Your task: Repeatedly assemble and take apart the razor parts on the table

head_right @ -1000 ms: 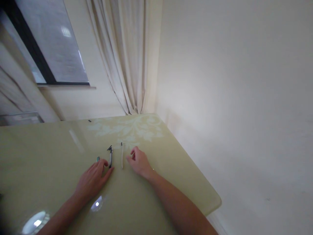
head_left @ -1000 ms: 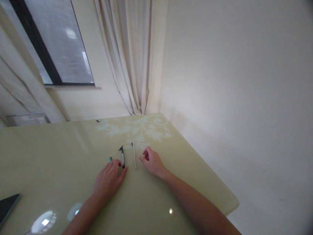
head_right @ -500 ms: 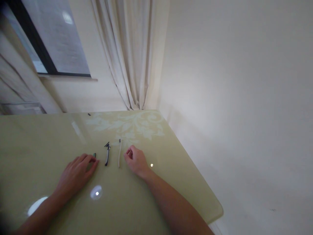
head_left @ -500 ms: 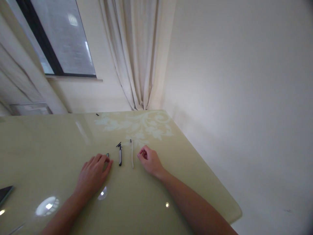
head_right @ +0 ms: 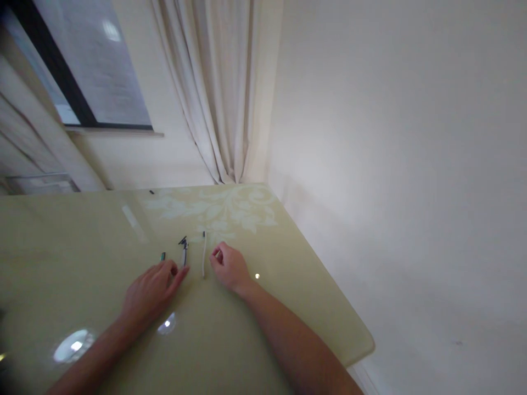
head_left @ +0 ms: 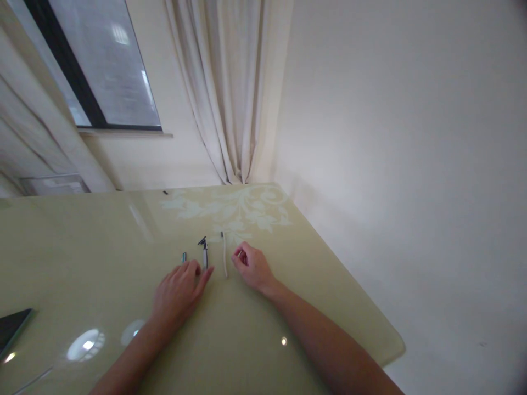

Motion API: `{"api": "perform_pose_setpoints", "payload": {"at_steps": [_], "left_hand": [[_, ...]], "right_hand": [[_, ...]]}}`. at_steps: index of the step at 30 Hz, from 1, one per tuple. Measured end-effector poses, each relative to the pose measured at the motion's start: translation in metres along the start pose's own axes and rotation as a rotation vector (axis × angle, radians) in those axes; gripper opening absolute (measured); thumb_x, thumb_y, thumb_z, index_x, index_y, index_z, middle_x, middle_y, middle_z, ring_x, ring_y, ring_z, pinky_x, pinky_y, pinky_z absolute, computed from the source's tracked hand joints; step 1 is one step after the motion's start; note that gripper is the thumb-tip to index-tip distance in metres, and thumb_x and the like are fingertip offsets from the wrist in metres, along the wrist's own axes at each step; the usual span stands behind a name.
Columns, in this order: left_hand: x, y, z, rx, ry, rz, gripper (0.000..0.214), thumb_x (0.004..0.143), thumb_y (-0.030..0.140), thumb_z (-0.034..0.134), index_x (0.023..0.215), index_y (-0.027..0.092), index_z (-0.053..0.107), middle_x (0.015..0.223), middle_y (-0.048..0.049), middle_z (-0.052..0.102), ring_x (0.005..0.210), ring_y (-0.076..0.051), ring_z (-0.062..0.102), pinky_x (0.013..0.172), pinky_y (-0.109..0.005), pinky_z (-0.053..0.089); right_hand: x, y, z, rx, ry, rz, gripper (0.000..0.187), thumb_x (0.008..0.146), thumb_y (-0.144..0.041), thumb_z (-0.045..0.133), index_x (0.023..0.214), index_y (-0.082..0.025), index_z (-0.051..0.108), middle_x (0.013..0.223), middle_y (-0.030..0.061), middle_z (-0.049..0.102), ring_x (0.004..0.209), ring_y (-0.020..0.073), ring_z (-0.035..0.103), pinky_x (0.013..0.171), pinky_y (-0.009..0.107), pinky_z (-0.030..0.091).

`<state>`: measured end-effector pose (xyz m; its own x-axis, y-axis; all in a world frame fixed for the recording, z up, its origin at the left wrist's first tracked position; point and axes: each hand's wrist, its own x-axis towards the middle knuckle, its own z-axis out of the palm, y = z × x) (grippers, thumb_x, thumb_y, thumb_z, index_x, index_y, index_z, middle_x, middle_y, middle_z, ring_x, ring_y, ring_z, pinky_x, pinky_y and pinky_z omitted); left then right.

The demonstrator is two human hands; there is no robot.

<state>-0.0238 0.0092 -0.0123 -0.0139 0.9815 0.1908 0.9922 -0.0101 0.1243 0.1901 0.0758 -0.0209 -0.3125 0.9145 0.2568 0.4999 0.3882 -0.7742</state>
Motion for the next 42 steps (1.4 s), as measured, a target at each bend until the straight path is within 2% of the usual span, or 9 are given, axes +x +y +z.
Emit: {"api": "perform_pose_setpoints", "payload": {"at_steps": [7,11,15,19,23,26,29,32,42], "left_hand": [[0.008,0.008,-0.001,0.009,-0.067,-0.021,0.034,0.103,0.041,0.039,0.082,0.022,0.057,0.087,-0.0059,0.072,0.076,-0.023,0.069,0.064,-0.031,0.041],[-0.002,0.005,-0.006,-0.079,0.161,0.010,0.037,0.103,0.042,0.039,0.082,0.022,0.062,0.079,-0.0039,0.070,0.069,-0.020,0.065,0.063,-0.030,0.041],[-0.020,0.018,-0.006,-0.175,0.352,0.291,0.034,0.101,0.041,0.048,0.081,0.024,0.068,0.075,-0.0038,0.068,0.072,-0.019,0.065,0.075,-0.031,0.046],[-0.024,0.026,-0.002,-0.400,0.185,0.453,0.032,0.101,0.044,0.053,0.085,0.025,0.072,0.083,-0.0048,0.072,0.078,-0.020,0.067,0.078,-0.030,0.049],[-0.014,0.016,-0.003,-0.772,0.109,0.275,0.037,0.101,0.046,0.050,0.087,0.023,0.075,0.086,-0.0057,0.074,0.082,-0.020,0.068,0.076,-0.029,0.053],[-0.009,0.008,-0.011,-1.018,0.129,0.105,0.036,0.096,0.047,0.058,0.119,0.024,0.073,0.105,-0.0075,0.075,0.080,-0.018,0.065,0.074,-0.029,0.055],[-0.010,0.008,-0.019,-1.176,0.014,0.083,0.064,0.084,0.045,0.075,0.143,0.027,0.059,0.123,-0.0100,0.070,0.075,-0.015,0.061,0.070,-0.028,0.055],[-0.012,0.010,-0.020,-1.213,-0.055,0.122,0.057,0.082,0.044,0.077,0.135,0.026,0.067,0.110,-0.0077,0.071,0.077,-0.015,0.060,0.072,-0.029,0.054],[-0.011,0.010,-0.015,-1.221,-0.030,0.119,0.042,0.075,0.034,0.085,0.115,0.024,0.076,0.081,0.0017,0.061,0.069,-0.012,0.056,0.066,-0.024,0.049]], "right_hand": [[0.001,-0.002,-0.001,0.012,0.037,0.012,0.005,0.093,-0.023,0.063,0.089,-0.019,0.063,0.067,-0.0039,0.057,0.061,0.0122,0.051,0.062,0.024,0.035],[-0.007,-0.019,-0.001,0.167,0.047,-0.012,0.030,0.101,-0.041,0.054,0.085,-0.018,0.063,0.074,0.0000,0.060,0.069,0.0141,0.053,0.068,0.026,0.040],[-0.019,-0.040,0.001,0.543,-0.036,-0.026,0.044,0.103,-0.056,0.046,0.097,-0.017,0.066,0.089,0.0049,0.066,0.083,0.0171,0.060,0.076,0.029,0.046],[-0.022,-0.049,-0.002,0.853,-0.087,-0.053,0.042,0.098,-0.056,0.059,0.111,-0.017,0.065,0.086,0.0040,0.065,0.079,0.0165,0.061,0.074,0.029,0.047],[-0.017,-0.042,-0.013,0.879,-0.237,-0.028,0.046,0.095,-0.061,0.062,0.109,-0.017,0.067,0.063,-0.0058,0.044,0.054,0.0103,0.037,0.053,0.024,0.031],[-0.014,-0.035,-0.019,0.815,-0.446,0.001,0.053,0.098,-0.065,0.054,0.095,-0.015,0.070,0.058,-0.0075,0.034,0.051,0.0096,0.028,0.051,0.025,0.022],[-0.016,-0.033,-0.022,0.769,-0.569,0.026,0.055,0.100,-0.064,0.051,0.087,-0.015,0.070,0.057,-0.0072,0.034,0.052,0.0095,0.028,0.052,0.026,0.021],[-0.017,-0.034,-0.023,0.760,-0.636,0.026,0.053,0.098,-0.063,0.054,0.084,-0.015,0.069,0.056,-0.0070,0.036,0.052,0.0093,0.030,0.053,0.026,0.022],[-0.014,-0.032,-0.030,0.665,-0.642,-0.007,0.045,0.097,-0.054,0.061,0.076,-0.014,0.067,0.056,-0.0057,0.042,0.054,0.0090,0.034,0.054,0.026,0.024]]}}
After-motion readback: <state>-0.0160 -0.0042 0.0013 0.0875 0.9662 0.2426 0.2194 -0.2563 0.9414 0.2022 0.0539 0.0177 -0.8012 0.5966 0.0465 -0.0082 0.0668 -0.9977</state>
